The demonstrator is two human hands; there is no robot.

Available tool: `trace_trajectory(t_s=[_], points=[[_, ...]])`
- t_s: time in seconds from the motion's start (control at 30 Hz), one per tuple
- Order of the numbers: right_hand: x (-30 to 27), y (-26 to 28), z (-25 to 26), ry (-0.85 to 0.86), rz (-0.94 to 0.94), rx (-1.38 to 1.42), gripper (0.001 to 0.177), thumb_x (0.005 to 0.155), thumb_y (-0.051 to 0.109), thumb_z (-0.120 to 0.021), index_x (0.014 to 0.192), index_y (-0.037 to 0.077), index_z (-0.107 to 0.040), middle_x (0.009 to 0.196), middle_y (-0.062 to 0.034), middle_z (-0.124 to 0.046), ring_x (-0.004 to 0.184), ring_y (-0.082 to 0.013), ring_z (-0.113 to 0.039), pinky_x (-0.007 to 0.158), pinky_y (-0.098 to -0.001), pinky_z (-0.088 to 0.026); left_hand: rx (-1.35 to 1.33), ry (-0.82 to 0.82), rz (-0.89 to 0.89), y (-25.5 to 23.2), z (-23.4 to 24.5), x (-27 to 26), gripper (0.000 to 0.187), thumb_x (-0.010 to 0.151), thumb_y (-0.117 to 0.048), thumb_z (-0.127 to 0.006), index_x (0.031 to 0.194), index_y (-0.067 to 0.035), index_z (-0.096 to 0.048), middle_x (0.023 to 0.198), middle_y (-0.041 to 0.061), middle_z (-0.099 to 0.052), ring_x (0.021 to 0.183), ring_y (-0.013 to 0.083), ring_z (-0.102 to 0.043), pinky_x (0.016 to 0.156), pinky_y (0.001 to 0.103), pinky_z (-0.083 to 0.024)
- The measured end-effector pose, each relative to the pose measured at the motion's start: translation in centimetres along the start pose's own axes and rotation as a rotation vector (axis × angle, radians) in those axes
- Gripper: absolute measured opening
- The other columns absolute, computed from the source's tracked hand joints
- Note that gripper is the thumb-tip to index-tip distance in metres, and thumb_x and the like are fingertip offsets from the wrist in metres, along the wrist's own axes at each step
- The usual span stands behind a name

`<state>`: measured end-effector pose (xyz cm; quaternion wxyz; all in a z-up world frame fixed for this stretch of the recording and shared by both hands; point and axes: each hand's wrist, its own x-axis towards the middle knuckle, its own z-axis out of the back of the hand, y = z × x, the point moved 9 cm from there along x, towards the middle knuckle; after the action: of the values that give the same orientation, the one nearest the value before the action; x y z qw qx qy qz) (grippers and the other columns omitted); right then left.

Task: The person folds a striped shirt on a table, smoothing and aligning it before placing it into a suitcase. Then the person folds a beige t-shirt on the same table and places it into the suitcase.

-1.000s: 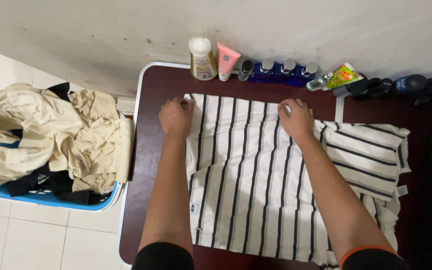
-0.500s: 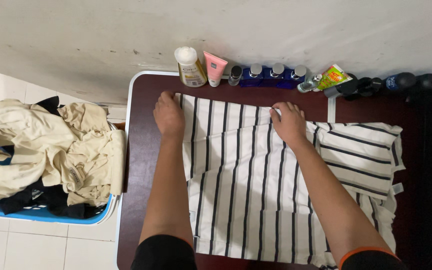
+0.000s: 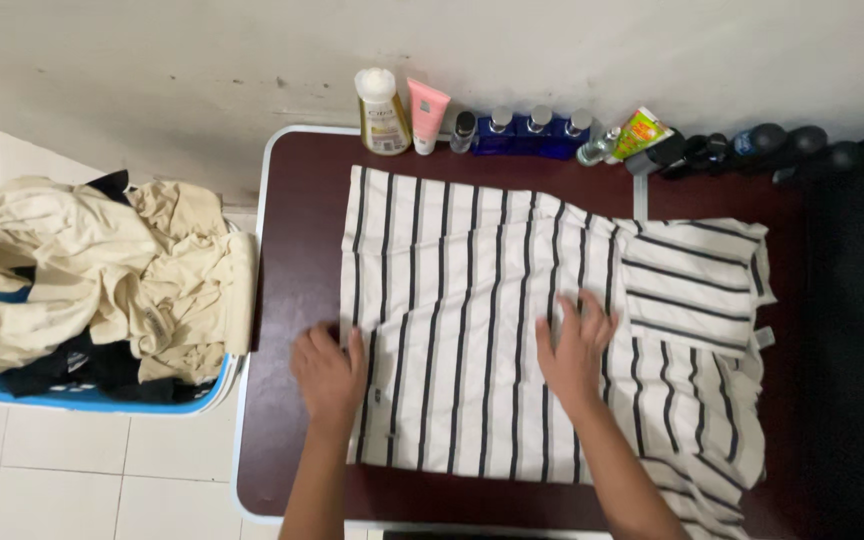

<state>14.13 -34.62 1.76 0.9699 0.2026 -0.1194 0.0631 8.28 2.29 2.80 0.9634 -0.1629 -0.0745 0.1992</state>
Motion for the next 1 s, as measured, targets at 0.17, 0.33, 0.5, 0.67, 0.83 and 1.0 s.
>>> trace_trajectory(t_s=[0.17, 0.33, 0.5, 0.67, 0.83, 1.0], points=[[-10.6, -0.5, 2.2, 0.066, -0.069, -0.022, 0.052, 0.096, 0.031, -0.063, 0.138, 0.002, -0.052, 0.15, -0.0271, -0.037, 0.143, -0.0454, -0.032, 0.122, -0.0676, -0.017, 0.105, 0.004, -0.039, 2.4, 1.3, -8.6, 0.048, 0.088, -0.041, -0.068, 0.113, -0.001, -0.061, 0.105, 0.018, -0.062, 0.098, 0.0384, -0.06, 0.088, 0.05, -0.048], [-18.7, -2.3, 3.4, 0.101, -0.148, -0.15, 0.058, 0.098, 0.034, -0.059, 0.144, 0.0, -0.048, 0.155, -0.03, -0.033, 0.146, -0.0462, -0.031, 0.119, -0.0694, -0.017, 0.026, 0.04, 0.002, 5.8, 0.7, -12.0, 0.051, 0.09, -0.04, -0.069, 0.119, 0.002, -0.06, 0.106, 0.022, -0.063, 0.096, 0.0398, -0.062, 0.084, 0.051, -0.05], [-21.8, -3.3, 3.2, 0.196, -0.191, -0.199, 0.068, 0.097, 0.041, -0.057, 0.153, 0.005, -0.042, 0.162, -0.0292, -0.026, 0.149, -0.0481, -0.024, 0.118, -0.071, -0.013, -0.187, 0.04, 0.011, 8.0, 1.0, -12.6, 0.028, 0.103, -0.028, -0.066, 0.12, -0.006, -0.063, 0.106, 0.017, -0.07, 0.096, 0.0349, -0.066, 0.086, 0.047, -0.052], [-21.7, -2.5, 4.5, 0.225, -0.021, -0.141, 0.075, 0.082, 0.048, -0.068, 0.143, 0.008, -0.052, 0.155, -0.0296, -0.031, 0.141, -0.0508, -0.025, 0.109, -0.0713, -0.014, -0.77, 0.067, 0.133, 9.5, 1.5, -12.9, 0.042, 0.098, -0.016, -0.069, 0.133, 0.0, -0.052, 0.094, 0.009, -0.066, 0.079, 0.016, -0.062, 0.069, 0.031, -0.051], [-22.3, -2.8, 7.7, 0.092, 0.096, -0.088, 0.022, 0.092, 0.017, -0.068, 0.114, 0.014, -0.071, 0.127, -0.0078, -0.059, 0.127, -0.0313, -0.053, 0.119, -0.0575, -0.034, -0.959, 0.144, 0.15, 9.8, 1.8, -14.0, 0.047, 0.094, -0.009, -0.067, 0.135, 0.002, -0.048, 0.093, 0.003, -0.053, 0.073, 0.0086, -0.051, 0.061, 0.027, -0.044], [-23.6, -4.9, 8.3, 0.1, 0.106, -0.171, 0.019, 0.09, 0.007, -0.067, 0.108, 0.01, -0.071, 0.114, -0.0073, -0.064, 0.115, -0.0319, -0.058, 0.104, -0.0466, -0.046, -0.852, 0.122, 0.082, 9.6, 2.4, -14.4, 0.044, 0.097, -0.012, -0.066, 0.135, 0.002, -0.05, 0.096, 0.009, -0.061, 0.081, 0.0137, -0.057, 0.07, 0.031, -0.049]])
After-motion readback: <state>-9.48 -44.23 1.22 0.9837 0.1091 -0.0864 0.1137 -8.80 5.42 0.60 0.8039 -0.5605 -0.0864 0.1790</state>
